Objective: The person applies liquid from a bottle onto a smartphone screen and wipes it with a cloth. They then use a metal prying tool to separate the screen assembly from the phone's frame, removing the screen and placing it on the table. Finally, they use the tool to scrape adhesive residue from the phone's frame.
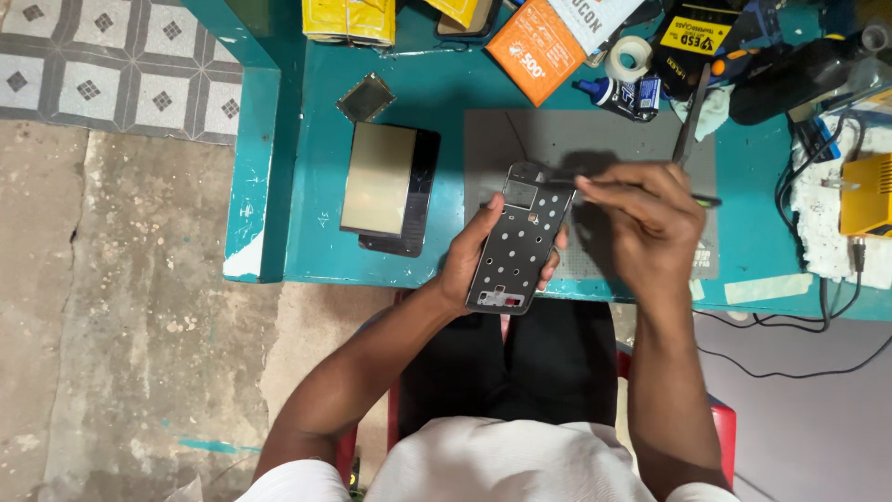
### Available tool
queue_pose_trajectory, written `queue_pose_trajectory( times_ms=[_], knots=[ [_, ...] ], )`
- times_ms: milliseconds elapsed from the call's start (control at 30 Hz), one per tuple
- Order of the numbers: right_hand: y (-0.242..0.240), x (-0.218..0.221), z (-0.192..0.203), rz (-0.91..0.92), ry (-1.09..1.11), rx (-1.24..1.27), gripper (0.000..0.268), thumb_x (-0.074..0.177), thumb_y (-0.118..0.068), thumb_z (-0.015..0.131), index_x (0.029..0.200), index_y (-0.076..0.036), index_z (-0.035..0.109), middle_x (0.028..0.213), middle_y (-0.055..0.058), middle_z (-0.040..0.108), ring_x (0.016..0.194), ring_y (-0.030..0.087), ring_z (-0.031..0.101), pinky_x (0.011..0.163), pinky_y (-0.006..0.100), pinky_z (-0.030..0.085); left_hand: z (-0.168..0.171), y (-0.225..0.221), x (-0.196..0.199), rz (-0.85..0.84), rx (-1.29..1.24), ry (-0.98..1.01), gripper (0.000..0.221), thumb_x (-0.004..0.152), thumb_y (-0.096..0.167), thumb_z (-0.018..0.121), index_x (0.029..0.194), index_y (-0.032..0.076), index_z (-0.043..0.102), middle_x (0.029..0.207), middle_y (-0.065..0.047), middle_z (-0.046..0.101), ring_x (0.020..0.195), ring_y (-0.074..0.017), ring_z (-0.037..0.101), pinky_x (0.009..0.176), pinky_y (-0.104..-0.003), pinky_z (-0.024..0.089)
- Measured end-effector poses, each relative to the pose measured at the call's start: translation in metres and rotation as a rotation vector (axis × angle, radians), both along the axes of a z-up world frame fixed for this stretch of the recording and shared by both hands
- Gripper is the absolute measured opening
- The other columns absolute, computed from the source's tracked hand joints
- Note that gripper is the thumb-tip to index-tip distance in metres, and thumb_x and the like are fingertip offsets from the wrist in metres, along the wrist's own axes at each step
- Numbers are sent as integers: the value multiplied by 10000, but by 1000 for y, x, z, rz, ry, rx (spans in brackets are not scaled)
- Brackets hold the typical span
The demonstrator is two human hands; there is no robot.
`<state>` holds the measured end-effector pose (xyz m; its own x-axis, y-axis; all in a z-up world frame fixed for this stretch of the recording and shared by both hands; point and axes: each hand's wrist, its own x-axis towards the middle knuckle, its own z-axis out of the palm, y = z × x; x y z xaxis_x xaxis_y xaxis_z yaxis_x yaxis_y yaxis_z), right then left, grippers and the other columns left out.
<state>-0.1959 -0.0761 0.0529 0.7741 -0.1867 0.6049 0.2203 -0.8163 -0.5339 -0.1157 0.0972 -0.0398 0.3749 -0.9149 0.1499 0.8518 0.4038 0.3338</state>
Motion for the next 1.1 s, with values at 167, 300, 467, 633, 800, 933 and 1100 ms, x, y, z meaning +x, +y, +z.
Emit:
queue_pose_trajectory(
  times_ms=[167, 300, 467, 633, 800, 933, 1100],
  knots=[
    [-17, -16, -15, -58, 78, 256, 373, 892, 197, 698, 1103, -92, 802, 1048, 56, 720, 985, 139, 649, 837, 255, 558, -4, -2, 0, 15, -26, -41, 681, 1137, 582, 365, 1436, -13, 504, 1181, -176, 618, 929, -230, 671, 770, -337, 608],
    [-17, -17, -9, -44, 62, 260, 360, 897, 204, 722, 1093, -87, 806, 1033, 60, 724, 940, 131, 622, 780, 245, 535, 0, -2, -2, 14, -20, -41, 676, 1101, 576, 366, 1438, 5, 500, 1170, -169, 619, 914, -212, 673, 782, -332, 614],
    [2, -3, 2, 26, 28, 147, 304, 892, 130, 796, 1086, -104, 801, 1031, 57, 721, 970, 160, 624, 839, 278, 505, -4, -3, -4, 2, 66, -143, 666, 1131, 576, 369, 1423, -6, 508, 1170, -167, 616, 905, -213, 664, 779, -321, 598],
    [-1, 1, 3, 29, 24, 59, 333, 870, 132, 788, 1101, -107, 810, 1038, 56, 729, 926, 161, 628, 842, 277, 472, -2, -2, -2, 10, 40, -110, 697, 1123, 596, 353, 1387, -26, 527, 1164, -158, 627, 910, -206, 674, 769, -320, 601],
    [-17, -17, -9, -62, 93, 203, 394, 865, 187, 699, 1096, -112, 809, 1041, 46, 733, 948, 142, 646, 843, 263, 542, -2, -3, -2, 63, 38, -141, 668, 1120, 580, 374, 1414, 1, 527, 1179, -155, 615, 924, -193, 670, 776, -316, 605],
    [-22, -28, -12, -42, 66, 162, 380, 887, 196, 713, 1108, -101, 798, 1043, 56, 729, 952, 148, 637, 814, 249, 525, -5, -5, -4, 40, 38, -163, 707, 1117, 600, 374, 1389, -32, 539, 1212, -140, 604, 960, -186, 669, 799, -313, 605],
    [-19, -33, -5, -24, 154, 123, 454, 822, 190, 676, 1121, -127, 803, 1017, 44, 726, 959, 156, 629, 846, 289, 507, -7, -2, -4, 71, 60, -226, 704, 1125, 590, 377, 1360, -47, 560, 1170, -135, 614, 971, -173, 668, 833, -314, 598]
  ],
)
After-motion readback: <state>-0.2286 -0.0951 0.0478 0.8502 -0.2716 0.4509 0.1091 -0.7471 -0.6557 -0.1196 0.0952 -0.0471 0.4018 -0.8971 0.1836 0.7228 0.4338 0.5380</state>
